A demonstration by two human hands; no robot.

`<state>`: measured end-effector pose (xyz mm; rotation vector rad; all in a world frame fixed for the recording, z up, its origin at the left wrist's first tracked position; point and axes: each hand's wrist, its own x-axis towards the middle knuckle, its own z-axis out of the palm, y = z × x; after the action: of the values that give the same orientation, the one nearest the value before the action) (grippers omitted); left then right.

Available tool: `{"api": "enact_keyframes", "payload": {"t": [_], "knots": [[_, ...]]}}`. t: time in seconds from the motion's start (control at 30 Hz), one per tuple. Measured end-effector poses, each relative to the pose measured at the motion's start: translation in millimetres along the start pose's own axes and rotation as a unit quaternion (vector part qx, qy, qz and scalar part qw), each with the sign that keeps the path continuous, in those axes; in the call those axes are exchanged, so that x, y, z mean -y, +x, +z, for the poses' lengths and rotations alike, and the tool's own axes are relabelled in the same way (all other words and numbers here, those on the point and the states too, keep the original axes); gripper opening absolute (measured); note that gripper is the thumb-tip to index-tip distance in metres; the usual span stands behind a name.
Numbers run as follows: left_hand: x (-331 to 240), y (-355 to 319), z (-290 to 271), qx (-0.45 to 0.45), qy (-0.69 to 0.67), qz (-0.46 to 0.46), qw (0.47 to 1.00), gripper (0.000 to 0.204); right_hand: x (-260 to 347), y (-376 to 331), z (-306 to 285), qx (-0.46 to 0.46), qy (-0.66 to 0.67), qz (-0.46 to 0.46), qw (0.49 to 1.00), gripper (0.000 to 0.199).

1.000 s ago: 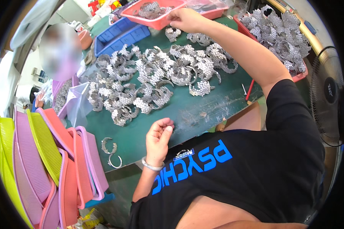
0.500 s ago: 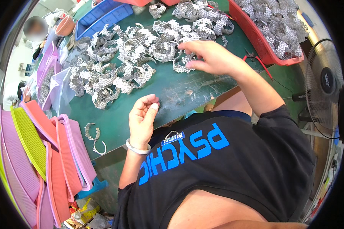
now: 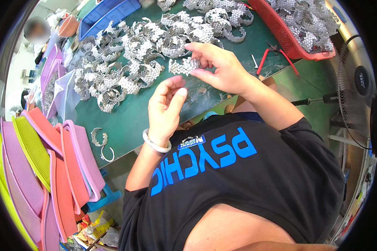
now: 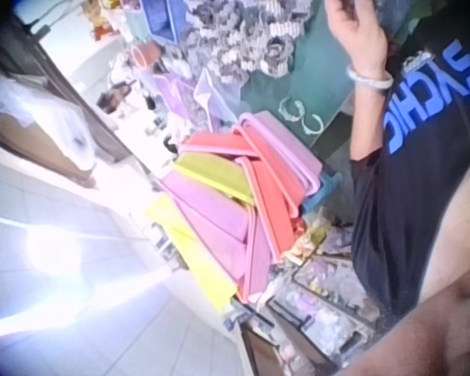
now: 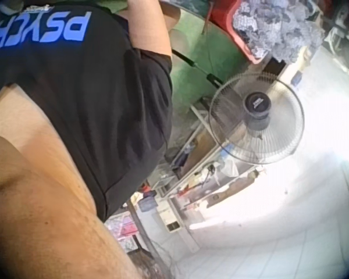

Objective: The person picks up and turns over individual metal lattice components on a workstation, occasionally moving them between the workspace and a tray.

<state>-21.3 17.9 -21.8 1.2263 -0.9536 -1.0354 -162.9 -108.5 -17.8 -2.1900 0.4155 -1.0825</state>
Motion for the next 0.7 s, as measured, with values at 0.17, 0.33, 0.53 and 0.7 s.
{"api": "enact_keyframes", "payload": {"t": [0.17, 0.33, 0.53, 0.7], "knots": [[-4, 11, 13, -0.002, -0.137, 0.011, 0.991, 0.022, 14, 4, 11, -0.015, -0.060, -0.106, 0.992, 0.056], [1, 13, 7, -0.012, -0.255, -0.002, 0.967, 0.017, 17, 4, 16, -0.042, -0.060, -0.134, 0.988, 0.054], [-1, 10, -2, 0.003, -0.315, -0.048, 0.948, 0.017, 6, -4, 2, 0.023, 0.177, 0.118, 0.977, 0.060], [-1, 11, -4, 0.041, -0.346, -0.051, 0.936, 0.019, -4, -4, 2, 0.108, 0.332, 0.215, 0.912, 0.062]]}}
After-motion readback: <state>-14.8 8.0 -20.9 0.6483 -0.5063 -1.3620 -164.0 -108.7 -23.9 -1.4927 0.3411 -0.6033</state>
